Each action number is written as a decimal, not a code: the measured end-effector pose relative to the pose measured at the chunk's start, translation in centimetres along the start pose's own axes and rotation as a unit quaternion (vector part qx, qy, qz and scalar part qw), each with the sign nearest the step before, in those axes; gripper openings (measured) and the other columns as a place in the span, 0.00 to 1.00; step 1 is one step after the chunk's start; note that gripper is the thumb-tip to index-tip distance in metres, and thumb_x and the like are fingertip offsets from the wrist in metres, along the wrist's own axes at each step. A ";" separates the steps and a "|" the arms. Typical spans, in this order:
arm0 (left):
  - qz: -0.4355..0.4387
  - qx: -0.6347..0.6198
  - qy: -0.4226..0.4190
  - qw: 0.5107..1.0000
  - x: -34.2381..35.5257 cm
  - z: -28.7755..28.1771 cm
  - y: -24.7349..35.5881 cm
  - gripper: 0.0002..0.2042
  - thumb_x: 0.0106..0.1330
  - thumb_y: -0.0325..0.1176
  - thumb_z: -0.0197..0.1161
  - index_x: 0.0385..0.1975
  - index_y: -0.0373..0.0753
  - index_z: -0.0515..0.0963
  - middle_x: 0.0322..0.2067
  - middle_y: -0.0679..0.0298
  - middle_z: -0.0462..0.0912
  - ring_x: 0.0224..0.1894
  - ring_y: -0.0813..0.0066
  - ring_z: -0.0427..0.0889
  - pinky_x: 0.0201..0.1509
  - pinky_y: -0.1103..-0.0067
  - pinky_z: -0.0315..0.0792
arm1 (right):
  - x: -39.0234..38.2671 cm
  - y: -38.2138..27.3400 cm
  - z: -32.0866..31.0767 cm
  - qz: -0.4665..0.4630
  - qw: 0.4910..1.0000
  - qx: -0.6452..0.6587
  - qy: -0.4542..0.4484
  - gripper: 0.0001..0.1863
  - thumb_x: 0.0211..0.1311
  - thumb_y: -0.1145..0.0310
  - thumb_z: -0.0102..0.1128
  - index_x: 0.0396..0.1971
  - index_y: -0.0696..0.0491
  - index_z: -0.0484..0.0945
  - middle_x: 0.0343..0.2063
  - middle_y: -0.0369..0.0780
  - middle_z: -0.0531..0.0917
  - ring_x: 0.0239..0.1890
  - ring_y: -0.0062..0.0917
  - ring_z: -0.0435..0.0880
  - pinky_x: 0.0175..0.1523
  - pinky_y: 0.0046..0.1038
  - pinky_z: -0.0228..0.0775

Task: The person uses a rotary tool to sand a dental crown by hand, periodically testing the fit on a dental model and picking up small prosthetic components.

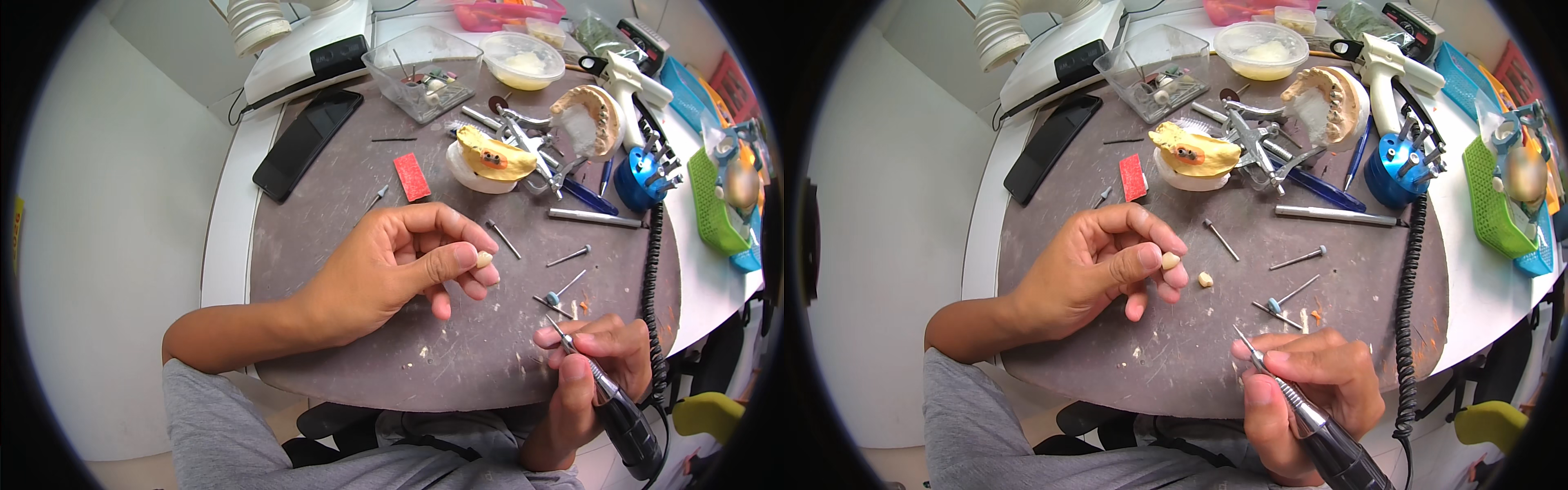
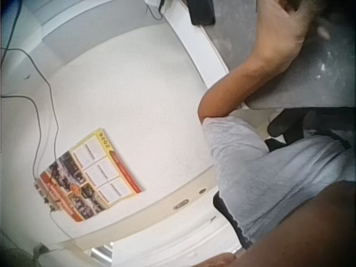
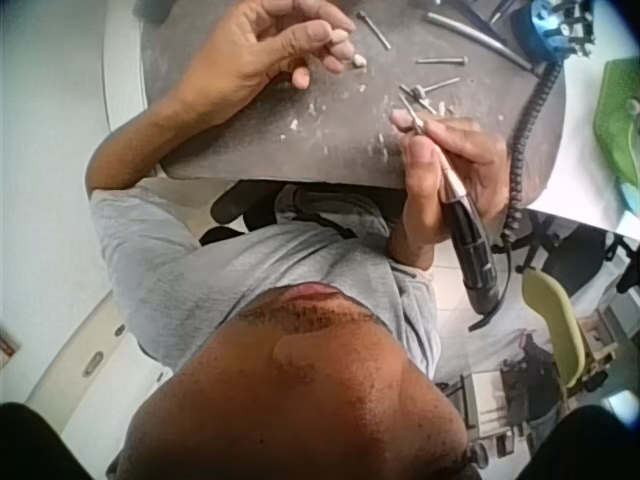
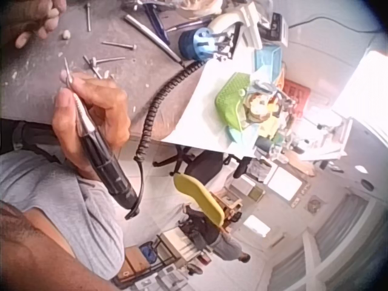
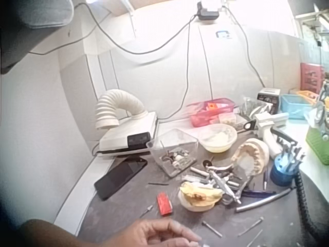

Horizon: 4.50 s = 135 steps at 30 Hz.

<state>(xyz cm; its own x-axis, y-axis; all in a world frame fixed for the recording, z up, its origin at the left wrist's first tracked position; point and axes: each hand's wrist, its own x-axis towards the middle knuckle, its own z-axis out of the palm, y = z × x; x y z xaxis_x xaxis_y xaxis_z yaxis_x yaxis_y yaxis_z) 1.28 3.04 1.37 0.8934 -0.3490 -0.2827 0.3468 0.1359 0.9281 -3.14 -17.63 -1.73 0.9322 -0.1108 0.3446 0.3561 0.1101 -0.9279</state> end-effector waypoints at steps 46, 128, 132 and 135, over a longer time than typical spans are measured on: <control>0.048 0.029 -0.043 0.997 -1.3 2.1 -2.3 0.05 0.63 0.23 0.61 0.37 0.30 0.78 0.34 0.64 0.80 0.36 0.84 0.78 0.42 0.86 0.73 | 0.6 1.0 0.1 -0.092 0.991 -0.009 -0.102 0.11 0.35 0.84 0.68 0.22 0.63 0.76 0.18 0.43 0.80 0.20 0.25 0.82 0.37 0.37 0.83; 0.054 0.049 -0.072 0.995 -0.9 1.6 -2.4 0.05 0.61 0.20 0.62 0.34 0.32 0.72 0.36 0.55 0.78 0.37 0.75 0.80 0.42 0.79 0.78 | 0.8 1.1 0.3 -0.132 0.986 -0.031 -0.100 0.09 0.35 0.83 0.66 0.20 0.62 0.76 0.16 0.42 0.79 0.18 0.26 0.81 0.36 0.35 0.83; 0.041 0.034 -0.049 0.997 -1.2 2.0 -2.3 0.06 0.60 0.19 0.62 0.33 0.32 0.72 0.37 0.54 0.78 0.37 0.75 0.80 0.42 0.79 0.77 | 0.8 1.2 0.3 -0.133 0.984 -0.045 -0.106 0.09 0.33 0.84 0.66 0.20 0.61 0.77 0.15 0.41 0.78 0.18 0.28 0.82 0.34 0.32 0.82; 0.047 0.030 -0.048 0.997 -1.2 2.1 -2.4 0.06 0.60 0.18 0.62 0.33 0.32 0.72 0.37 0.54 0.78 0.37 0.75 0.80 0.42 0.79 0.77 | 0.6 1.2 0.2 -0.127 0.986 -0.046 -0.099 0.10 0.32 0.84 0.66 0.20 0.61 0.77 0.15 0.41 0.78 0.19 0.29 0.82 0.33 0.31 0.82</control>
<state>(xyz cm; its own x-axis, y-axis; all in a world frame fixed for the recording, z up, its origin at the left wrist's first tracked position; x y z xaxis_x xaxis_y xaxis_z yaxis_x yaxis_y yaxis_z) -1.17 1.20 0.00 0.8886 -0.4251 -0.1725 0.2429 0.1171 0.9630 -2.15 -17.34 -2.62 0.8111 0.0725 0.5805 0.5812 0.0125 -0.8137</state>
